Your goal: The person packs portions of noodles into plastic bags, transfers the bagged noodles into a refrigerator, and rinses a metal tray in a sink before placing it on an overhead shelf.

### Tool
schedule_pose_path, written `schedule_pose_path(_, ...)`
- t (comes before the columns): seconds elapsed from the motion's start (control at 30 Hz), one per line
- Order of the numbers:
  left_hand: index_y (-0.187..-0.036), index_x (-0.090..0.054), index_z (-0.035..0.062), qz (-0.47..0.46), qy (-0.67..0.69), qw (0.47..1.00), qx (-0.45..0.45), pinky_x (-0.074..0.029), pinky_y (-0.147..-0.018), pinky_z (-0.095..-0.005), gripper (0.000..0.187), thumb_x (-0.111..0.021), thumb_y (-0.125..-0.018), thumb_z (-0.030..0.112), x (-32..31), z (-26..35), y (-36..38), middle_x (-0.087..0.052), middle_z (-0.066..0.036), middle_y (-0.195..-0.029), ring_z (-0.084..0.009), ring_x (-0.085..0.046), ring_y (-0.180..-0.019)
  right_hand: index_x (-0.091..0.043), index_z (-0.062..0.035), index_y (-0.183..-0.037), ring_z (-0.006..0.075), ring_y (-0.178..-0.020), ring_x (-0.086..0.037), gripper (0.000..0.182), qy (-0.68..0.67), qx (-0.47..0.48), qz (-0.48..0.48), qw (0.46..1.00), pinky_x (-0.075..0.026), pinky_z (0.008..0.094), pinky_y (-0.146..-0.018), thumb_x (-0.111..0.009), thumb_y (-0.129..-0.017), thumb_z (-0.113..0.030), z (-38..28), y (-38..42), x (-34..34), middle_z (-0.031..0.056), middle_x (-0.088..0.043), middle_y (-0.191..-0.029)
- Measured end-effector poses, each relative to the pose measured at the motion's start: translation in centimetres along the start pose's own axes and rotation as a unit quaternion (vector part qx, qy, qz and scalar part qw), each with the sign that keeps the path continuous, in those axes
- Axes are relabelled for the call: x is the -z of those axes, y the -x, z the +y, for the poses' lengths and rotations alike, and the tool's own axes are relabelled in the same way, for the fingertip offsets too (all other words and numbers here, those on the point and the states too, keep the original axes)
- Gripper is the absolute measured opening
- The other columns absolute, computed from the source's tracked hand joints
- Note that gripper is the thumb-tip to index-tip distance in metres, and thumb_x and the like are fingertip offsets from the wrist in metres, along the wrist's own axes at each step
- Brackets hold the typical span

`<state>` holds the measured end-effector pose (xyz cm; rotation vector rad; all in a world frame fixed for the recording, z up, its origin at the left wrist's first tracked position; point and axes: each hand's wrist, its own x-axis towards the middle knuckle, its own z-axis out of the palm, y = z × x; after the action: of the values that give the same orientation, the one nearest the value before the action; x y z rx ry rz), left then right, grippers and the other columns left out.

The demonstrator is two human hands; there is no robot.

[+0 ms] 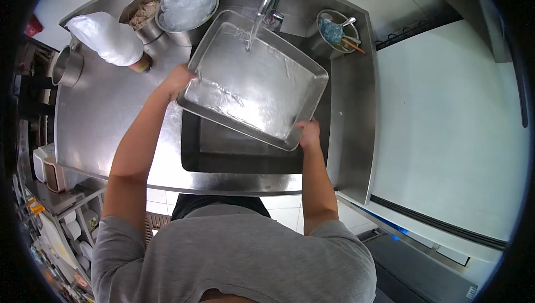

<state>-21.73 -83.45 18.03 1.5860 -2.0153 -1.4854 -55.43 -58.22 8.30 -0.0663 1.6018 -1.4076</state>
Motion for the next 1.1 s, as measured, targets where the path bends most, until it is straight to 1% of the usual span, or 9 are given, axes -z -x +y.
schedule_pose_path(0.13,-0.102,-0.058,-0.0048,0.096,-0.133,0.974,-0.156,-0.047,-0.075,-0.0409,0.034,-0.047,-0.071,0.005,-2.9,-5.0,-2.2,-0.061,-0.028,-0.087,-0.041,-0.06,-0.086,-0.049,0.0009,-0.119,0.0245,-0.089,-0.059,0.047,0.225,0.285,0.058,0.93,-0.048,0.0353,-0.078,-0.05,-0.072,0.006,-3.0,-1.5,-3.0,0.0124,-0.059,-0.1)
schedule_pose_path(0.2,-0.108,-0.059,0.0029,0.117,-0.053,0.989,-0.069,-0.046,-0.078,-0.0424,0.039,-0.046,-0.071,0.006,-3.7,-1.6,-0.8,-0.062,-0.025,-0.091,-0.0391,-0.059,-0.09,-0.05,0.0006,-0.12,0.0231,-0.091,-0.06,0.042,0.208,0.424,0.051,0.88,-0.049,0.0333,-0.079,-0.051,-0.078,0.004,-5.9,-2.2,-6.6,0.0126,-0.06,-0.103)
schedule_pose_path(0.27,-0.111,-0.059,0.0073,0.116,-0.111,0.984,-0.071,-0.046,-0.079,-0.0429,0.041,-0.047,-0.071,0.008,-4.1,1.8,-0.2,-0.063,-0.023,-0.092,-0.0373,-0.06,-0.09,-0.051,0.0034,-0.117,0.0234,-0.09,-0.06,0.035,0.062,0.262,-0.065,0.961,-0.049,0.0324,-0.079,-0.054,-0.083,-0.002,-10.0,-1.5,-11.7,0.0155,-0.06,-0.103)
schedule_pose_path(0.43,-0.128,-0.048,0.0227,0.015,-0.231,0.954,-0.189,-0.047,-0.078,-0.0422,0.058,-0.047,-0.073,0.005,-7.1,7.0,-3.7,-0.061,-0.019,-0.103,-0.035,-0.06,-0.092,-0.052,0.0093,-0.111,0.0253,-0.086,-0.062,0.032,-0.039,0.095,-0.331,0.938,-0.05,0.0315,-0.079,-0.053,-0.082,-0.004,-16.8,-1.2,-21.9,0.02,-0.061,-0.098)
schedule_pose_path(0.63,-0.132,-0.041,0.036,-0.12,-0.259,0.942,-0.176,-0.049,-0.077,-0.0389,0.07,-0.051,-0.071,0.002,-9.1,9.3,-7.7,-0.062,-0.015,-0.106,-0.0305,-0.062,-0.091,-0.051,-0.0055,-0.121,0.0224,-0.102,-0.055,0.037,0.137,0.252,-0.079,0.955,-0.043,0.039,-0.088,-0.051,-0.084,-0.011,-18.9,-11.9,-21.2,0.0119,-0.058,-0.111)
schedule_pose_path(0.73,-0.129,-0.044,0.0373,-0.074,-0.325,0.913,-0.233,-0.049,-0.081,-0.0421,0.059,-0.043,-0.08,0.005,-9.3,8.7,-3.7,-0.06,-0.019,-0.108,-0.0318,-0.061,-0.096,-0.043,-0.0147,-0.129,0.0228,-0.121,-0.038,0.051,0.144,0.052,-0.083,0.985,-0.021,0.0493,-0.102,-0.055,-0.079,-0.02,-16.5,-18.3,-19.5,0.0066,-0.047,-0.126)
schedule_pose_path(0.77,-0.128,-0.046,0.0348,-0.067,-0.349,0.915,-0.189,-0.049,-0.081,-0.0415,0.055,-0.038,-0.083,0.005,-10.2,7.1,-3.5,-0.059,-0.022,-0.107,-0.032,-0.06,-0.096,-0.044,-0.0143,-0.128,0.0254,-0.121,-0.037,0.057,0.185,0.105,-0.067,0.975,-0.019,0.0489,-0.103,-0.058,-0.073,-0.015,-14.6,-18.8,-19.6,0.0084,-0.044,-0.129)
schedule_pose_path(1.03,-0.134,-0.039,0.0234,-0.047,-0.413,0.848,-0.329,-0.046,-0.086,-0.0406,0.063,-0.048,-0.076,0.001,-4.4,8.0,10.0,-0.05,-0.015,-0.12,-0.0317,-0.055,-0.103,-0.031,-0.012,-0.133,0.0293,-0.106,-0.05,0.066,-0.143,0.013,-0.176,0.974,-0.041,0.0473,-0.088,-0.051,-0.072,-0.001,-13.7,-16.2,-20.7,0.0167,-0.051,-0.114)
schedule_pose_path(1.1,-0.134,-0.039,0.0231,-0.05,-0.417,0.839,-0.346,-0.046,-0.087,-0.0398,0.061,-0.049,-0.077,0.004,-3.3,8.1,11.9,-0.05,-0.015,-0.121,-0.0311,-0.054,-0.104,-0.033,-0.0103,-0.132,0.0276,-0.105,-0.05,0.062,-0.026,0.043,-0.201,0.978,-0.042,0.0459,-0.088,-0.053,-0.074,-0.004,-15.9,-12.0,-19.9,0.0143,-0.052,-0.113)
